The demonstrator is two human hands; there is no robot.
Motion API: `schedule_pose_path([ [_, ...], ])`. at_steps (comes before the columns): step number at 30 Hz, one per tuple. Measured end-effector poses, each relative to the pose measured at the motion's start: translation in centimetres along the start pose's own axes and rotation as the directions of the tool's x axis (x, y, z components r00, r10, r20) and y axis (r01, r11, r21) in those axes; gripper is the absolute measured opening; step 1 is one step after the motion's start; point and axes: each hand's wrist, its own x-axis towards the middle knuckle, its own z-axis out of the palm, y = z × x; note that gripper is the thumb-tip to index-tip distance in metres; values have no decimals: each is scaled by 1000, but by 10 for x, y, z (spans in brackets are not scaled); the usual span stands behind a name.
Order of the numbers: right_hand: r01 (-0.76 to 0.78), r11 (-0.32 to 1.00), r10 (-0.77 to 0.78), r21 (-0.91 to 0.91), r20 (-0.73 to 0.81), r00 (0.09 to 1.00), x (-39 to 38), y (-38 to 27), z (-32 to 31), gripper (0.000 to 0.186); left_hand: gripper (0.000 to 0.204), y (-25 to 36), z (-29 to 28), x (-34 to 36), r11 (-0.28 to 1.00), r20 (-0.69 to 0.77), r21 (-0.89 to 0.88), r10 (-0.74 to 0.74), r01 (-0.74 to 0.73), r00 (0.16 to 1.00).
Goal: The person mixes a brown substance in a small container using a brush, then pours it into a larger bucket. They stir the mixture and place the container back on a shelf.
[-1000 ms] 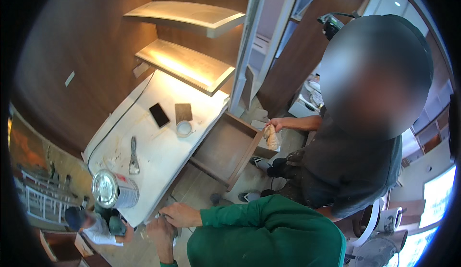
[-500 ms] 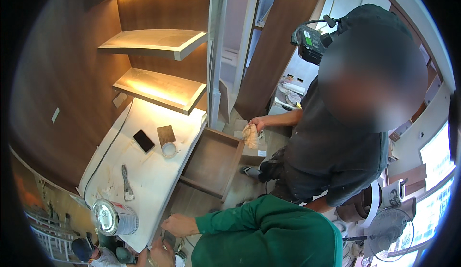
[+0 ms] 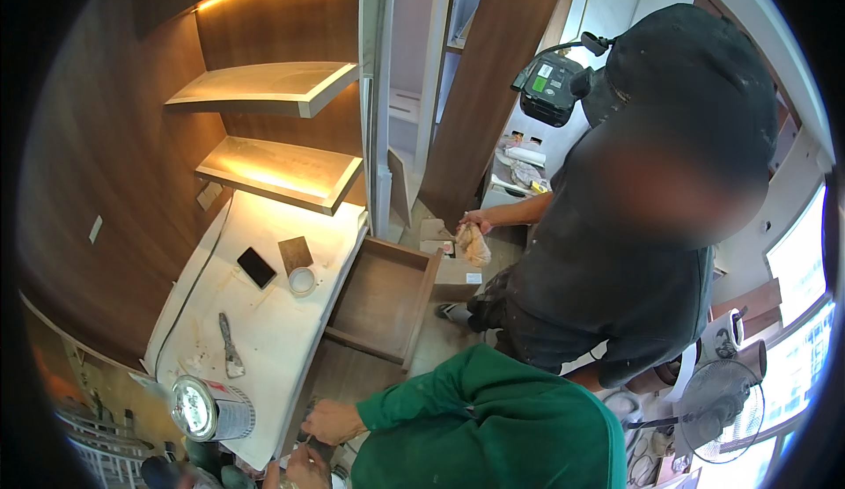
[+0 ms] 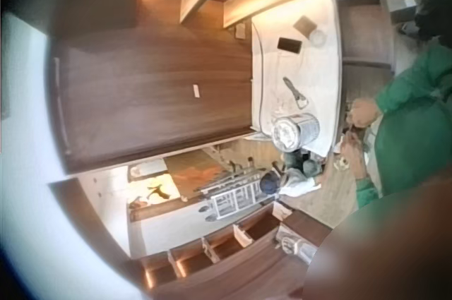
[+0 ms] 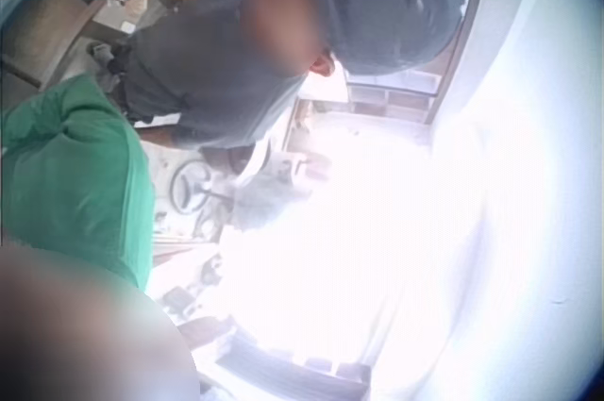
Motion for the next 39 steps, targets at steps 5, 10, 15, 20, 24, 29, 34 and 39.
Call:
schedule_pose_path([
  [5,213,975,-214,-63,-10,977,-5,2,7,23,13,23,-10,1,986,-270,-45,141,-159,952],
  [10,186,978,-181,-90,59,982,-1,-6,17,22,11,-17,43,-4,983,-342,-50,147,-174,928],
  [15,196,981,-196,5,20,980,0,-4,20,20,14,-10,21,-7,993,-46,-107,-46,41,998],
  [20,175,983,-178,-54,-57,982,1,3,27,24,30,23,2,-4,919,-118,-324,-273,223,955],
  [24,-92,990,82,-108,-93,992,13,6,16,27,32,65,-46,3,572,50,-669,-603,475,796],
  [29,-299,949,288,-97,-117,951,16,-11,5,26,32,20,9,10,584,-132,-744,-606,325,785],
  [34,-413,907,419,81,-75,905,16,-9,0,27,40,49,-14,18,819,-398,-515,-489,252,776],
  [39,-291,957,287,6,-192,939,10,-25,-6,26,43,25,10,15,894,-339,-426,-303,142,891],
])
